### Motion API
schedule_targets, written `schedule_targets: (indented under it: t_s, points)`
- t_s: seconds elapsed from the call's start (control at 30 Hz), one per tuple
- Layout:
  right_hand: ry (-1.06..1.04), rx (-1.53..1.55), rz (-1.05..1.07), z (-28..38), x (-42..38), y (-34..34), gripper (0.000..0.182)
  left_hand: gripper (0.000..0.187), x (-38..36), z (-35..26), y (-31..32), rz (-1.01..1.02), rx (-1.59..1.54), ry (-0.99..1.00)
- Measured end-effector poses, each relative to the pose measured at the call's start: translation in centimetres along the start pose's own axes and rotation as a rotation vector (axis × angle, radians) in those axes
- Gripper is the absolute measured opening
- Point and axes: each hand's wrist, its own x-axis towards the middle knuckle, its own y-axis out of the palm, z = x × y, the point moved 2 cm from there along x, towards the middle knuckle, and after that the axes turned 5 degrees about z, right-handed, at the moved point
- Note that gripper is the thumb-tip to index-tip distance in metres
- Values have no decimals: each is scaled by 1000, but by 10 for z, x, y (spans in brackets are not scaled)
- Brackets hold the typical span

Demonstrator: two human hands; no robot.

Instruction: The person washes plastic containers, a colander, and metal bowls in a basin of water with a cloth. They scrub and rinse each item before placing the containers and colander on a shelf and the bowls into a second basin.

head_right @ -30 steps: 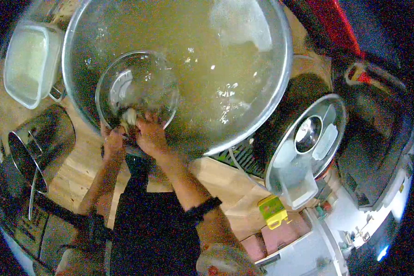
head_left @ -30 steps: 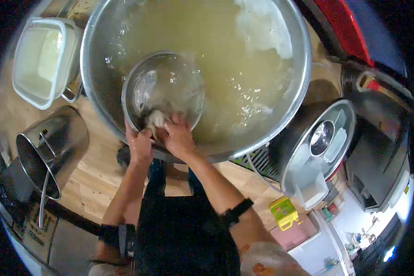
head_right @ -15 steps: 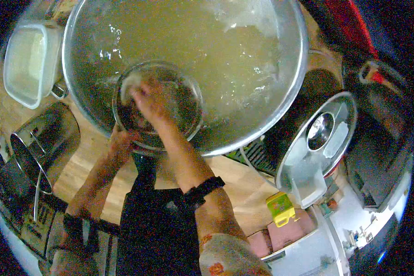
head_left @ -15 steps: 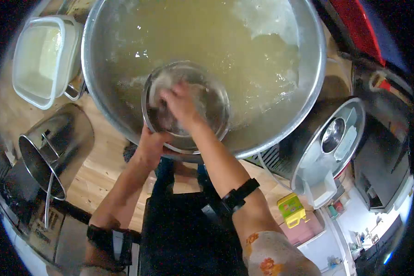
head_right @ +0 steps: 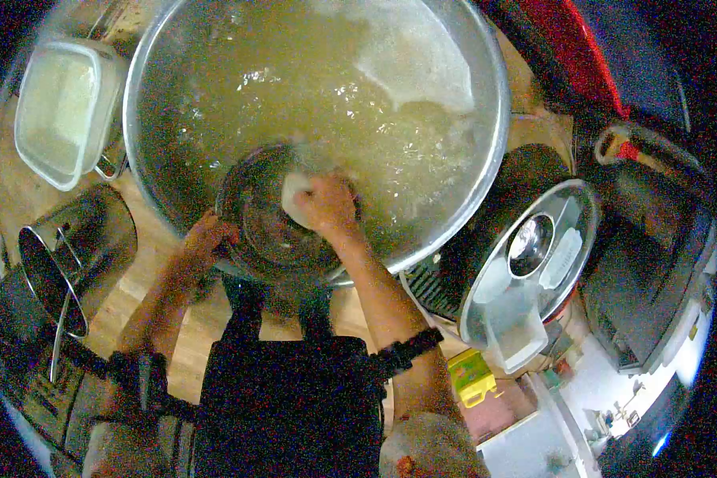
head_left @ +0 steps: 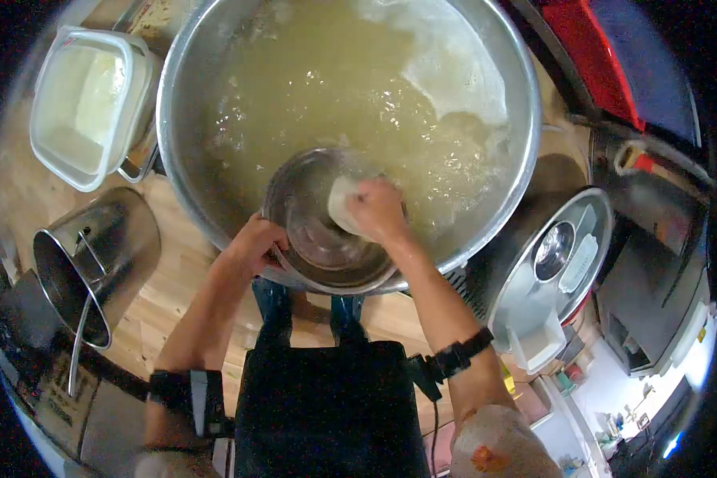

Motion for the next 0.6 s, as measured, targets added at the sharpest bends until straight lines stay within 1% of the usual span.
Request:
schedule_targets:
  t_s: [0.03, 0.07, 0.1, 0.13, 0.17, 0.23, 0.27, 0.33, 0.37, 0.43, 0.47, 0.5, 0.53, 0.57, 0.6]
  points:
    - [-6, -7, 2, 5, -5, -6, 27, 41, -1, -2, 0, -3, 133, -104]
    - [-144, 251, -46, 30, -20, -26, 24, 40, 29, 29, -20, 133, 468, 208]
    - [-279, 509, -95, 47, -31, -37, 22, 40, 56, 59, -39, 103, 973, 632]
    - [-379, 381, -106, 55, -34, -32, 27, 40, 80, 90, -59, -66, 1270, 1016]
    - [-377, 376, -107, 64, -32, -23, 27, 40, 79, 87, -57, -65, 1265, 1020]
    - [-603, -428, -274, 84, -27, -3, 41, 43, 70, 64, -54, 11, 894, 601]
    - [-600, -433, -275, 88, -21, -5, 41, 45, 62, 51, -51, 51, 706, 392]
    - [-515, -522, -251, 93, 1, -15, 52, 48, 48, 38, -46, 121, 322, -30]
    - [-507, -516, -241, 85, 13, -18, 52, 48, 43, 35, -45, 123, 321, -44]
    - [-327, -222, -119, 48, 37, -28, 51, 55, 37, 21, -37, 262, 50, 139]
    - [-287, -138, -226, 23, 38, -26, 53, 55, 33, 16, -34, 260, 47, 141]
    - [-246, -54, -333, -2, 40, -24, 55, 57, 28, 10, -30, 207, 28, 217]
    - [-69, -85, -282, -17, 37, -24, 55, 60, 26, 6, -26, 155, 9, 291]
    - [109, -117, -226, -31, 28, -21, 55, 60, 27, 7, -20, 154, 3, 290]
    - [172, 128, -59, -43, 16, -14, 53, 60, 28, 6, -15, 82, -25, 410]
